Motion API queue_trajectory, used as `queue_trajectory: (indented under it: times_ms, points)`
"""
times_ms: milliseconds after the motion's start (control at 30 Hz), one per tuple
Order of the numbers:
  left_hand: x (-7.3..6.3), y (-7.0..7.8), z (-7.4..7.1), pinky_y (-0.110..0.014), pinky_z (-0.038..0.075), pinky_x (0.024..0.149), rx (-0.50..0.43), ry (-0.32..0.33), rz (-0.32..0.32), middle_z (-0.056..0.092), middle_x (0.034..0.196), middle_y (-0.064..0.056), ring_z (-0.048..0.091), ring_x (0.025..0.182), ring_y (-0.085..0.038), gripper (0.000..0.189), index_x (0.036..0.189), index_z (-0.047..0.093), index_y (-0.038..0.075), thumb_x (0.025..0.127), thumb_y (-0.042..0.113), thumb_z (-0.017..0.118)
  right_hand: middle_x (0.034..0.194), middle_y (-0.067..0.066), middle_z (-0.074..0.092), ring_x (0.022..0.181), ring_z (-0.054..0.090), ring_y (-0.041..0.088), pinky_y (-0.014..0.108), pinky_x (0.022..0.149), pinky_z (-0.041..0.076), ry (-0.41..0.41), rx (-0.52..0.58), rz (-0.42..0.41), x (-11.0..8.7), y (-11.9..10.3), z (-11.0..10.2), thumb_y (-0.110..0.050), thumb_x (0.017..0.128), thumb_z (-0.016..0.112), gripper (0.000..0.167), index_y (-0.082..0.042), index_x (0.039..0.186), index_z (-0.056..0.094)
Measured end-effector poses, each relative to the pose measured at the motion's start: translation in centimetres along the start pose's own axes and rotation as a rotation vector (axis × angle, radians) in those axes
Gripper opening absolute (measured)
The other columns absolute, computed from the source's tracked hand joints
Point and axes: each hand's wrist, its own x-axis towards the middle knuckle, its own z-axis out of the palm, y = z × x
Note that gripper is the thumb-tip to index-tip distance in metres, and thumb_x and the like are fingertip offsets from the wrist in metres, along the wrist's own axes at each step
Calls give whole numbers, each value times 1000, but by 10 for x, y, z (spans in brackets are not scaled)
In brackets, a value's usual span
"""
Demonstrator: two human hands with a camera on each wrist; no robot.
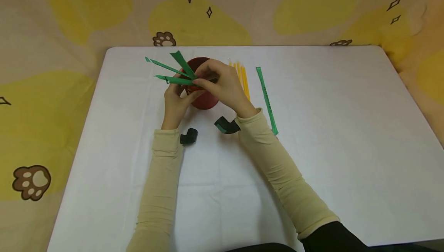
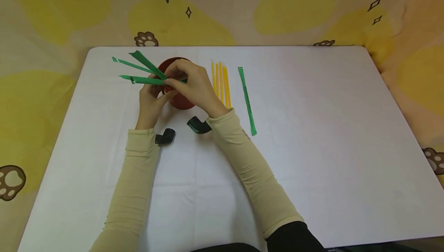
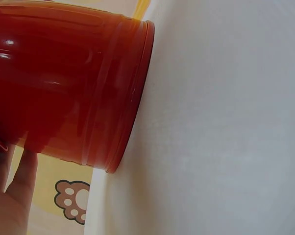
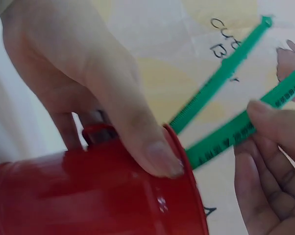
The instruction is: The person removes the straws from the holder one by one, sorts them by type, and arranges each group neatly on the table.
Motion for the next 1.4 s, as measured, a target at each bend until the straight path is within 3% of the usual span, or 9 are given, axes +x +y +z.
queue_trajectory:
  times_ms: [100, 333, 567, 767, 1000, 1233, 1400]
  points:
    - [0, 1, 0, -35, 41, 104, 5, -2, 22, 54, 125, -25, 53, 117, -25, 56, 127, 47, -12, 77, -7, 72, 86, 12, 64, 78, 62, 16, 26, 73, 54, 0, 36, 4, 0, 0, -4, 3, 80, 72, 14, 6, 90, 62]
    - [-1, -1, -1, -37, 41, 103, -3, 4, 10, 52, 128, -24, 51, 119, -23, 58, 129, 46, -12, 77, -8, 72, 85, 12, 63, 73, 62, 16, 32, 70, 54, 32, 135, -8, 0, -3, -11, 6, 81, 69, 12, 7, 89, 61]
    - [2, -27, -1, -35, 40, 104, -6, 10, -1, 52, 131, -19, 50, 122, -23, 64, 133, 46, -5, 75, -7, 74, 84, 12, 64, 76, 62, 18, 31, 73, 54, 117, 252, -24, -1, -5, -21, 11, 80, 67, 12, 11, 89, 60]
    - [2, -30, -1, -33, 41, 103, -3, 8, -14, 55, 130, -11, 52, 119, -19, 65, 134, 49, 2, 76, 0, 76, 80, 7, 63, 68, 56, 25, 27, 62, 50, 203, 334, -55, -4, -11, -30, 12, 80, 67, 10, 10, 87, 60]
    - [2, -26, -1, -33, 40, 104, -27, 13, -34, 55, 130, -14, 51, 121, -21, 64, 133, 49, -1, 75, -3, 76, 80, 2, 65, 73, 60, 24, 30, 70, 54, 291, 368, -123, -6, -16, -40, 14, 77, 69, 14, 15, 88, 60]
    - [-1, 0, 1, -35, 40, 104, -33, 7, -40, 52, 128, -25, 50, 121, -31, 62, 131, 45, -10, 77, -2, 75, 79, 2, 66, 70, 59, 23, 29, 67, 51, 336, 399, -146, -6, -18, -47, 16, 77, 67, 12, 14, 87, 61]
    - [0, -3, 1, -35, 40, 104, -34, 10, -30, 53, 128, -24, 50, 121, -31, 62, 131, 46, -9, 76, -5, 74, 79, 2, 67, 71, 60, 22, 30, 69, 53, 381, 414, -162, -8, -22, -51, 16, 77, 66, 10, 13, 86, 62]
